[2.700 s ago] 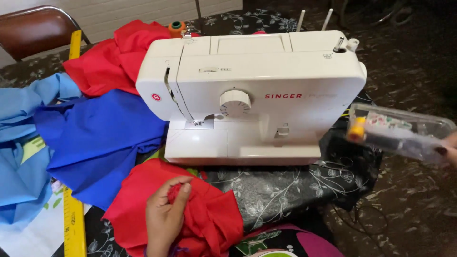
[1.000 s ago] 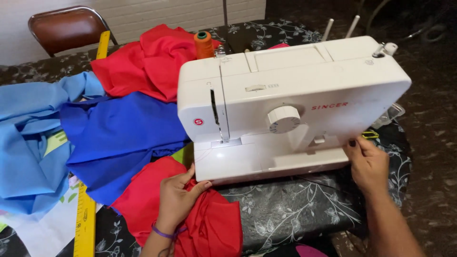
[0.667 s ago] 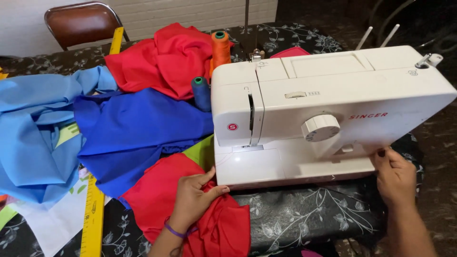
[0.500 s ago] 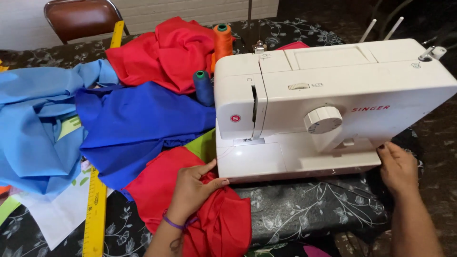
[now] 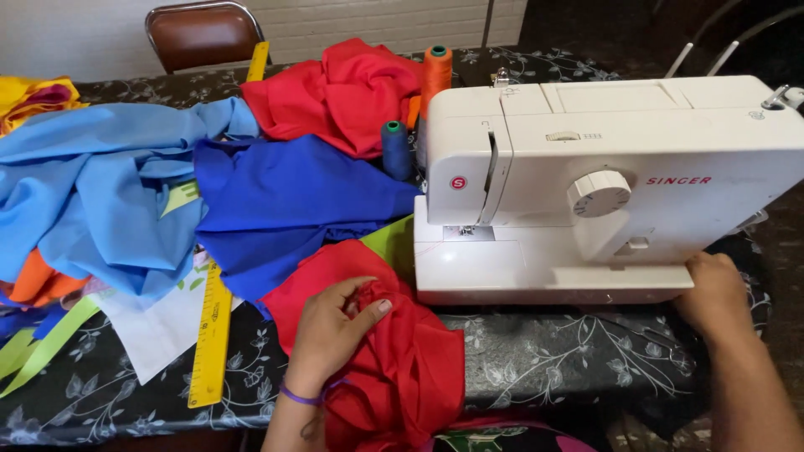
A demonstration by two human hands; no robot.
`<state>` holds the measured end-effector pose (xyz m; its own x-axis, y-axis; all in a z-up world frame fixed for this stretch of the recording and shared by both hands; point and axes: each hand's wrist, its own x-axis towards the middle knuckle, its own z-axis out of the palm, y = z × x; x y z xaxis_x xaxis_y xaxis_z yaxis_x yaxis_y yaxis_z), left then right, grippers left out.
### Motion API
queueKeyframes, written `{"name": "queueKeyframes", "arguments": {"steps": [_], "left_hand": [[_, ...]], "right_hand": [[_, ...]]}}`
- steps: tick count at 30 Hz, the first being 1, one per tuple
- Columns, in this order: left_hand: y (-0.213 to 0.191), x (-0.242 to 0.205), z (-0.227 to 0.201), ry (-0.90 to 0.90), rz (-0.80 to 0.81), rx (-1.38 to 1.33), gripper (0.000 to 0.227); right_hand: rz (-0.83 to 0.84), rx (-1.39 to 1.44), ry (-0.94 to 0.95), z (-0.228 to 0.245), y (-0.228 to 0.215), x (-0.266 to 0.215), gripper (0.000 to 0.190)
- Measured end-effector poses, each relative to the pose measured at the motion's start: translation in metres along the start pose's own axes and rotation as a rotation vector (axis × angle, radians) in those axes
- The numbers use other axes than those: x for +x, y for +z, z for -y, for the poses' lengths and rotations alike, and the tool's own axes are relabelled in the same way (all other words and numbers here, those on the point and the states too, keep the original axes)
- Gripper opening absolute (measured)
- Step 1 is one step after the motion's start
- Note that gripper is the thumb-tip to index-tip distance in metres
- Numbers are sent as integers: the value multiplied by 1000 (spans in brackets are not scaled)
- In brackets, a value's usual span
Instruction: Trimming excess threads and fabric from a red garment using scissors at a sewing workstation.
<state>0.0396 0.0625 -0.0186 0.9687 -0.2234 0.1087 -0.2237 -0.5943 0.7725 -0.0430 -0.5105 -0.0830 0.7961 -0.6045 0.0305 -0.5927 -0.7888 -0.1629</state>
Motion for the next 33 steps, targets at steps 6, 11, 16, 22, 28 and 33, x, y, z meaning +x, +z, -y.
{"name": "queueKeyframes", "arguments": {"steps": [6,11,16,22,28,33], "left_hand": [[0,-8,2,62,52,-324,13],[4,-2,-14,126,124,-701,14],[8,8,-60,325,275,-689,8],[34,24,-81,353,310,-480,18],[50,26,-94,119,186,-499,20],[57,4,-108,130,117,-499,20]], "right_hand": [[-88,26,-16,-38,23,24,44],[-40,46,155,-57,30,20,42],[-400,866,-107,-151,127,43,16],[-47,1182,68,10,3,-124,11],[384,1310,-27,150,-48,-200,19],[320,1208,-251,207,-46,-207,27]]}}
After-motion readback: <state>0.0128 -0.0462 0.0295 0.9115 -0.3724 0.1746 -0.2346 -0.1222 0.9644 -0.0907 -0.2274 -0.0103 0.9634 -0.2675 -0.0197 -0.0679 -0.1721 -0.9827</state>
